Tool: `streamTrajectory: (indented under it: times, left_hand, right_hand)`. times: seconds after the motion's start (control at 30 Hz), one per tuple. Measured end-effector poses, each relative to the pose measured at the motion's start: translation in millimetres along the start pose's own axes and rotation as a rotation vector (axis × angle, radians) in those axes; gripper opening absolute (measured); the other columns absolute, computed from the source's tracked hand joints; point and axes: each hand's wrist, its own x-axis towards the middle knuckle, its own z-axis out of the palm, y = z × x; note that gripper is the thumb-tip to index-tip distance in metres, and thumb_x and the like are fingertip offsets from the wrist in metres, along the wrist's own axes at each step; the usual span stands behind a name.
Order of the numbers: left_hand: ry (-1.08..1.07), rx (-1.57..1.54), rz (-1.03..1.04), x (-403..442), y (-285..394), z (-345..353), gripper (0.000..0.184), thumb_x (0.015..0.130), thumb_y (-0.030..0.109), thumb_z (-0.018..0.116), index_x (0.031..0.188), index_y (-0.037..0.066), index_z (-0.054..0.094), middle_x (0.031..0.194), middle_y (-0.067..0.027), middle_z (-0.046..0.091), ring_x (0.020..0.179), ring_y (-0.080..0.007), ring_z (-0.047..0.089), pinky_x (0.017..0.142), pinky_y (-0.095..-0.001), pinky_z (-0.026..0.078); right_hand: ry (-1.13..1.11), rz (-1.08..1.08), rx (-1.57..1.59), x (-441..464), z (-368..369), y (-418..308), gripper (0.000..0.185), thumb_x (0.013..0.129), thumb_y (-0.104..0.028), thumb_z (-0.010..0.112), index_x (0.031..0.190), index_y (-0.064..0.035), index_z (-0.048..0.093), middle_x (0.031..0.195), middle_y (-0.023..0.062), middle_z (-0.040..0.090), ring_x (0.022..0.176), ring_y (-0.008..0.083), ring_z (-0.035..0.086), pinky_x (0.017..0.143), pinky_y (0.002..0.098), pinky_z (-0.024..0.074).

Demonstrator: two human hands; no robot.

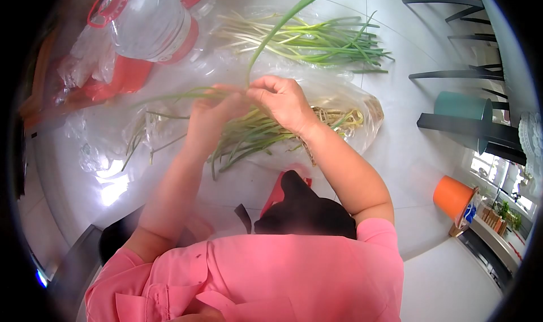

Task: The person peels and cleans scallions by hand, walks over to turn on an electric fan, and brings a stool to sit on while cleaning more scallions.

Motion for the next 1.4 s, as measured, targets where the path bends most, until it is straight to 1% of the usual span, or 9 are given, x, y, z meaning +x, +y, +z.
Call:
streamTrajectory:
  times: [0.07,0.2,0.37,0.5,0.57,0.77,1.07,1.2,1.4]
  left_hand:
    - [0.005,0.005,-0.008,0,0,0,0.016,0.083,0.012,0.058,0.093,-0.001,0.058,0.083,-0.0089,0.061,0.075,-0.0144,0.06,0.068,-0.025,0.051]
    - [0.018,-0.003,-0.015,1,-5,-3,0.017,0.083,0.011,0.057,0.093,-0.002,0.057,0.083,-0.0099,0.061,0.075,-0.0149,0.06,0.068,-0.0251,0.051]
    - [0.087,-0.025,-0.039,2,-6,-5,0.016,0.084,0.011,0.056,0.092,-0.003,0.056,0.084,-0.0112,0.06,0.074,-0.0154,0.06,0.068,-0.0253,0.051]
    - [0.123,-0.043,-0.07,2,-5,-5,0.015,0.084,0.01,0.055,0.09,-0.003,0.056,0.084,-0.0103,0.059,0.075,-0.0153,0.06,0.069,-0.0256,0.052]
    - [0.114,-0.048,-0.073,2,-5,-5,0.014,0.084,0.01,0.054,0.089,-0.003,0.056,0.084,-0.0096,0.059,0.076,-0.015,0.059,0.069,-0.0256,0.052]
    - [-0.011,-0.014,0.028,1,-11,-6,0.016,0.085,0.011,0.054,0.094,-0.002,0.054,0.089,-0.0084,0.056,0.082,-0.0137,0.058,0.072,-0.0262,0.051]
    - [0.042,-0.098,-0.067,1,-14,-7,0.016,0.085,0.013,0.056,0.09,-0.002,0.054,0.085,-0.0085,0.057,0.075,-0.014,0.058,0.071,-0.0254,0.051]
    - [0.152,-0.1,-0.103,3,-15,-12,0.014,0.083,0.01,0.055,0.087,-0.003,0.054,0.081,-0.0096,0.058,0.072,-0.0153,0.059,0.068,-0.0252,0.052]
    - [0.199,-0.095,-0.077,-2,-8,-4,0.012,0.082,0.008,0.056,0.084,-0.004,0.053,0.077,-0.0097,0.057,0.07,-0.0161,0.06,0.065,-0.0254,0.052]
  right_hand:
    - [-0.053,0.071,0.087,1,-2,1,0.015,0.085,-0.012,0.057,0.092,0.0005,0.061,0.081,-0.0022,0.059,0.075,0.0042,0.05,0.068,0.0197,0.0414]
    - [-0.094,0.074,0.044,1,-4,2,0.017,0.086,-0.012,0.054,0.095,0.0003,0.06,0.083,-0.0016,0.059,0.077,0.0051,0.051,0.07,0.0205,0.0423]
    - [-0.111,-0.015,0.056,-1,-9,13,0.02,0.088,-0.015,0.051,0.101,-0.0008,0.058,0.091,0.0015,0.059,0.084,0.0067,0.053,0.075,0.022,0.0432]
    - [-0.142,0.084,-0.019,-3,-7,27,0.019,0.087,-0.014,0.054,0.099,-0.0006,0.058,0.092,0.0019,0.059,0.084,0.0072,0.054,0.075,0.0223,0.0433]
    - [-0.053,-0.044,-0.048,-4,-2,34,0.015,0.084,-0.012,0.058,0.094,-0.0009,0.059,0.086,0.0006,0.059,0.08,0.0069,0.054,0.072,0.0219,0.0434]
    - [-0.012,-0.064,-0.073,-7,0,27,0.015,0.079,-0.014,0.061,0.086,-0.0012,0.062,0.076,0.0018,0.062,0.072,0.0076,0.054,0.068,0.0241,0.0437]
    - [-0.058,0.036,0.016,-4,0,32,0.023,0.084,-0.019,0.054,0.092,0.0011,0.061,0.078,0.0043,0.062,0.073,0.0083,0.055,0.067,0.0246,0.0447]
    - [-0.053,-0.023,0.065,-6,0,30,0.024,0.084,-0.02,0.057,0.095,0.0009,0.06,0.081,0.0052,0.062,0.074,0.0093,0.056,0.068,0.025,0.0452]
    - [-0.022,-0.147,-0.227,-11,11,22,0.025,0.08,-0.019,0.062,0.094,0.0004,0.059,0.083,0.0053,0.063,0.075,0.0096,0.056,0.068,0.025,0.0451]
